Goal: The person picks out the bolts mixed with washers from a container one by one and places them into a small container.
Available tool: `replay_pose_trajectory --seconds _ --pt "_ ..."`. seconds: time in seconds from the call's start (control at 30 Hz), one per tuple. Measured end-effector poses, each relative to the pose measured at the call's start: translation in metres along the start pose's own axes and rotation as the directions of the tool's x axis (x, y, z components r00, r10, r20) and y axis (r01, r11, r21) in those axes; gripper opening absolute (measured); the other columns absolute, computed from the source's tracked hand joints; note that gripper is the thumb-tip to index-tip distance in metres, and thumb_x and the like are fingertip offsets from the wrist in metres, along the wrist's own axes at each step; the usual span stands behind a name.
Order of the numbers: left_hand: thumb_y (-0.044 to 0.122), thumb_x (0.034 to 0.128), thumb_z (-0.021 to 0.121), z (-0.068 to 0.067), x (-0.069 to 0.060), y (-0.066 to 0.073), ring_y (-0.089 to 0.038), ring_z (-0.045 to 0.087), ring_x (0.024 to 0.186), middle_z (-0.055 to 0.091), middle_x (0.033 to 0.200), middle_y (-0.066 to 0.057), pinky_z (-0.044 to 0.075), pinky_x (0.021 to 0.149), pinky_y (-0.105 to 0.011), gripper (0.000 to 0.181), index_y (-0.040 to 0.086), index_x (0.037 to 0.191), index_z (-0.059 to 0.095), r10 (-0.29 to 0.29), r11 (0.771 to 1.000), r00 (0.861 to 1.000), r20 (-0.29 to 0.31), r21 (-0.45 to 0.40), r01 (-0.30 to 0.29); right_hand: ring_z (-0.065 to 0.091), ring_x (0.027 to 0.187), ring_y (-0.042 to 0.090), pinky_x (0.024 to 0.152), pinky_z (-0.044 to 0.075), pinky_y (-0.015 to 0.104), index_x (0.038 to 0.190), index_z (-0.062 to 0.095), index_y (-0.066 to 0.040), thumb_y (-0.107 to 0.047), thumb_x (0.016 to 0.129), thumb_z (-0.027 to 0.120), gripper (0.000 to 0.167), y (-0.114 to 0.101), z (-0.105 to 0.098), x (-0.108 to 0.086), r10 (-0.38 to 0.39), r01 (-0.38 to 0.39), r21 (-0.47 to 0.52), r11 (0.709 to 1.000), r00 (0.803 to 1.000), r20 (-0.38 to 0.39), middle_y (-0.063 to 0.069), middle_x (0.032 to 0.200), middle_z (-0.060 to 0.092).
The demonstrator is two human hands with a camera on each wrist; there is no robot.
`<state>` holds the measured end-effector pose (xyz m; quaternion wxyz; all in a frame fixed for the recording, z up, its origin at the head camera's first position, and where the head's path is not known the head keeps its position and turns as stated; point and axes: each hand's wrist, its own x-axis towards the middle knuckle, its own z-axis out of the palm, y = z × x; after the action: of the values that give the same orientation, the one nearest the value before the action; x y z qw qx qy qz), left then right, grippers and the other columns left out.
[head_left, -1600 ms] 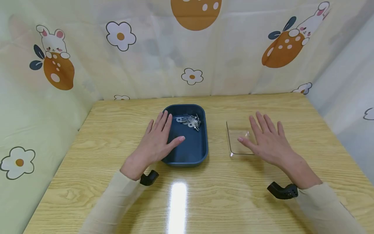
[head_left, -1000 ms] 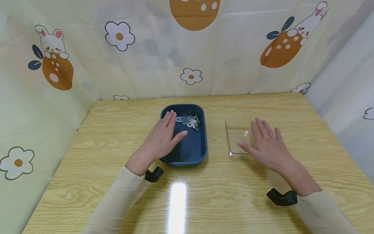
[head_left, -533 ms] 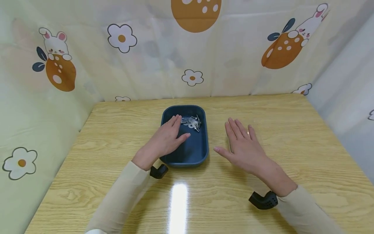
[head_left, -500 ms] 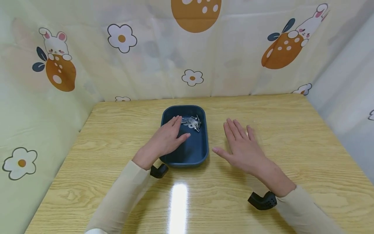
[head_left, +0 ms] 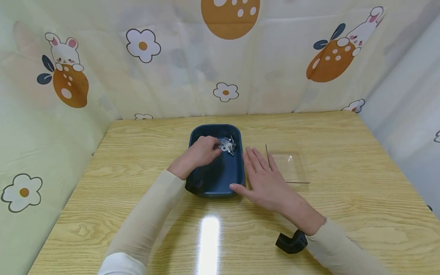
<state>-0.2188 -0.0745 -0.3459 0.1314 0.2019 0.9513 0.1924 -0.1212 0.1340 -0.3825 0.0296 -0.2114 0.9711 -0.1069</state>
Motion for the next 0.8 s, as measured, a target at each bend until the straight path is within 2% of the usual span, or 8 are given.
replay_pose_trajectory --seconds 0.07,0.13,0.23,0.33,0.4,0.53,0.67,0.8 --pt "0.017 0.1024 0.051 0.001 0.005 0.0 -0.02 0.063 0.093 0.069 0.118 -0.012 0.056 0.087 -0.033 0.034 0.001 0.13 0.063 -0.015 1.0 1.0 0.013 -0.026 0.016 0.0 0.156 0.03 0.124 0.002 0.061 0.158 0.013 -0.003 -0.08 0.09 0.03 0.104 -0.005 0.003 0.001 -0.005 0.005 0.004 1.0 1.0 0.0 0.012 0.168 0.005" --pt "0.016 0.1027 0.05 0.002 0.01 -0.001 -0.02 0.067 0.095 0.069 0.118 -0.012 0.058 0.089 -0.034 0.034 0.001 0.131 0.062 -0.041 0.995 0.998 0.041 -0.091 0.044 0.002 0.156 0.031 0.124 0.003 0.061 0.158 0.013 -0.003 -0.08 0.091 0.03 0.104 -0.009 0.007 0.003 -0.004 0.004 0.009 1.0 1.0 -0.003 0.014 0.168 0.006" --pt "0.015 0.1034 0.05 0.005 0.017 -0.003 -0.022 0.072 0.095 0.071 0.114 -0.014 0.06 0.087 -0.034 0.034 0.001 0.132 0.061 -0.092 0.966 0.992 0.091 -0.231 0.111 0.003 0.156 0.033 0.125 0.005 0.061 0.158 0.013 -0.001 -0.079 0.091 0.029 0.103 -0.012 0.012 0.005 0.009 -0.009 0.009 1.0 1.0 -0.009 0.015 0.167 0.006" --pt "0.014 0.1036 0.05 0.008 0.023 -0.005 -0.024 0.074 0.095 0.071 0.113 -0.016 0.061 0.085 -0.033 0.033 -0.001 0.131 0.061 -0.151 0.909 0.98 0.131 -0.372 0.19 0.003 0.155 0.034 0.125 0.007 0.059 0.157 0.011 0.0 -0.077 0.093 0.027 0.101 -0.013 0.017 0.007 0.031 -0.031 -0.002 1.0 0.999 -0.012 0.017 0.167 0.005" --pt "0.012 0.1033 0.05 0.01 0.027 -0.007 -0.025 0.074 0.098 0.071 0.115 -0.018 0.061 0.086 -0.034 0.033 -0.003 0.131 0.061 -0.187 0.862 0.971 0.149 -0.45 0.235 0.004 0.155 0.034 0.125 0.009 0.058 0.157 0.011 0.0 -0.075 0.095 0.027 0.099 -0.014 0.019 0.007 0.04 -0.04 -0.002 0.999 0.999 -0.019 0.018 0.167 0.005" --pt "0.009 0.1023 0.051 0.014 0.033 -0.009 -0.029 0.072 0.103 0.069 0.119 -0.021 0.06 0.09 -0.037 0.032 -0.005 0.13 0.06 -0.244 0.775 0.954 0.174 -0.556 0.3 0.004 0.155 0.034 0.126 0.01 0.056 0.157 0.01 0.001 -0.073 0.096 0.029 0.097 -0.016 0.02 0.008 0.05 -0.049 0.004 0.999 0.998 -0.028 0.019 0.167 0.005" --pt "0.008 0.1015 0.053 0.016 0.037 -0.009 -0.03 0.072 0.105 0.069 0.117 -0.022 0.059 0.093 -0.037 0.03 -0.007 0.126 0.063 -0.277 0.723 0.942 0.188 -0.605 0.333 0.005 0.155 0.034 0.126 0.011 0.055 0.157 0.01 0.001 -0.071 0.096 0.031 0.097 -0.016 0.02 0.008 0.045 -0.045 0.001 0.999 0.998 -0.036 0.019 0.167 0.005" --pt "0.007 0.1013 0.053 0.016 0.039 -0.007 -0.03 0.071 0.108 0.068 0.119 -0.022 0.057 0.095 -0.038 0.03 -0.008 0.126 0.063 -0.28 0.668 0.936 0.213 -0.657 0.349 0.006 0.155 0.035 0.126 0.012 0.055 0.157 0.01 0.001 -0.071 0.097 0.032 0.096 -0.017 0.021 0.008 0.045 -0.045 0.002 0.999 0.998 -0.043 0.019 0.167 0.005"
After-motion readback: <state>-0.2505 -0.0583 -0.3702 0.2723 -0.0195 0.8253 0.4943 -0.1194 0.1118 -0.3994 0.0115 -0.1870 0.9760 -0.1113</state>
